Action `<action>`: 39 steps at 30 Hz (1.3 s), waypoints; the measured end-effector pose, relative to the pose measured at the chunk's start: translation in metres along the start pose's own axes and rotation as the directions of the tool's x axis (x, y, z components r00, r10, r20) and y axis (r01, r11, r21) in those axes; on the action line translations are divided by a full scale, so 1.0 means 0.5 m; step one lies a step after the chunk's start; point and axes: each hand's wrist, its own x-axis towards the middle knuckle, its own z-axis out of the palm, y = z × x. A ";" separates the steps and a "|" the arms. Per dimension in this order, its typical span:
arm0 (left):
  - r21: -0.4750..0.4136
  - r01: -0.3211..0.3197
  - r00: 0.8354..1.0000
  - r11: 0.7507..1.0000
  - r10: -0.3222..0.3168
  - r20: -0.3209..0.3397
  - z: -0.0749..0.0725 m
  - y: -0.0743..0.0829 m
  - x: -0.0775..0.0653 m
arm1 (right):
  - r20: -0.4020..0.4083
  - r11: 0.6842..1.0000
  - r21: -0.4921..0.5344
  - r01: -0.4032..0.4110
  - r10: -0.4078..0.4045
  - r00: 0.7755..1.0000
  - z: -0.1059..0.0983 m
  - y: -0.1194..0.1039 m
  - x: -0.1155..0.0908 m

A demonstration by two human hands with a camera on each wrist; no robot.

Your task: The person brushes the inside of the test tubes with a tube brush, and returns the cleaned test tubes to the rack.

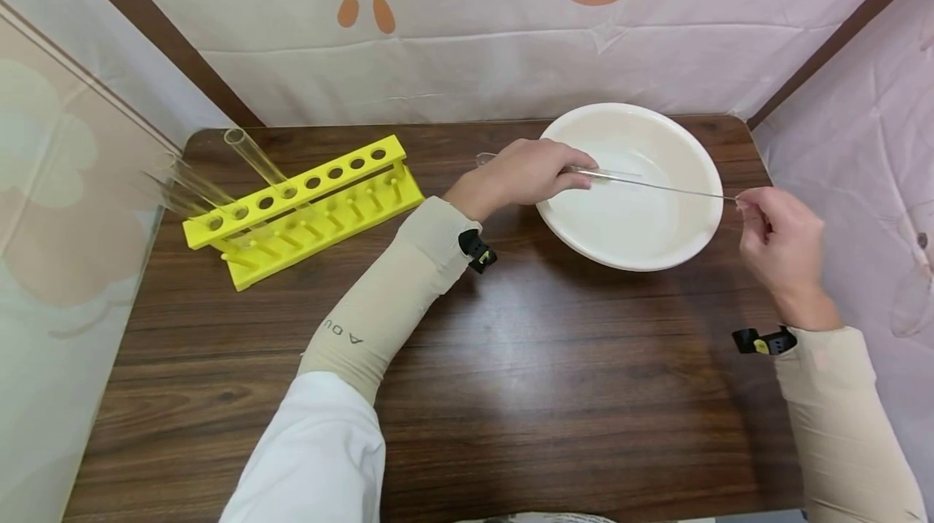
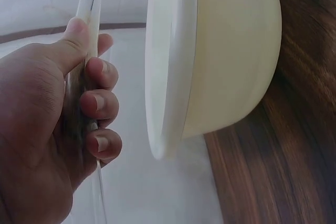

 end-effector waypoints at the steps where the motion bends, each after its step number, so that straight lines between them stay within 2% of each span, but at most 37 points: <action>1: 0.000 0.004 1.000 1.000 -0.004 0.002 -0.001 -0.002 -0.001 | -0.008 1.000 -0.001 -0.002 0.002 1.000 -0.002 0.004 -0.001; 11: -0.020 0.000 1.000 1.000 0.000 -0.012 -0.006 -0.014 -0.015 | -0.032 1.000 -0.014 -0.018 0.017 0.999 -0.027 0.027 -0.007; 21: -0.018 0.034 0.999 0.999 -0.034 0.016 -0.007 -0.037 -0.025 | -0.060 0.999 -0.033 0.008 -0.010 0.998 -0.059 0.041 -0.010; 25: -0.028 0.014 1.000 1.000 -0.014 0.018 -0.007 -0.044 -0.029 | -0.063 1.000 -0.025 -0.002 0.000 0.998 -0.062 0.047 -0.014; 29: -0.042 0.015 1.000 0.999 -0.014 0.017 -0.007 -0.045 -0.032 | -0.114 0.998 -0.059 -0.011 0.004 0.994 -0.060 0.054 -0.012; 34: -0.061 0.023 1.000 0.998 -0.022 0.022 -0.012 -0.046 -0.038 | -0.189 0.989 -0.138 0.045 -0.071 0.979 -0.057 0.055 -0.010; 39: -0.106 0.004 1.000 0.994 -0.001 0.021 -0.018 -0.047 -0.042 | -0.264 0.981 -0.182 0.071 -0.119 0.957 -0.055 0.047 -0.009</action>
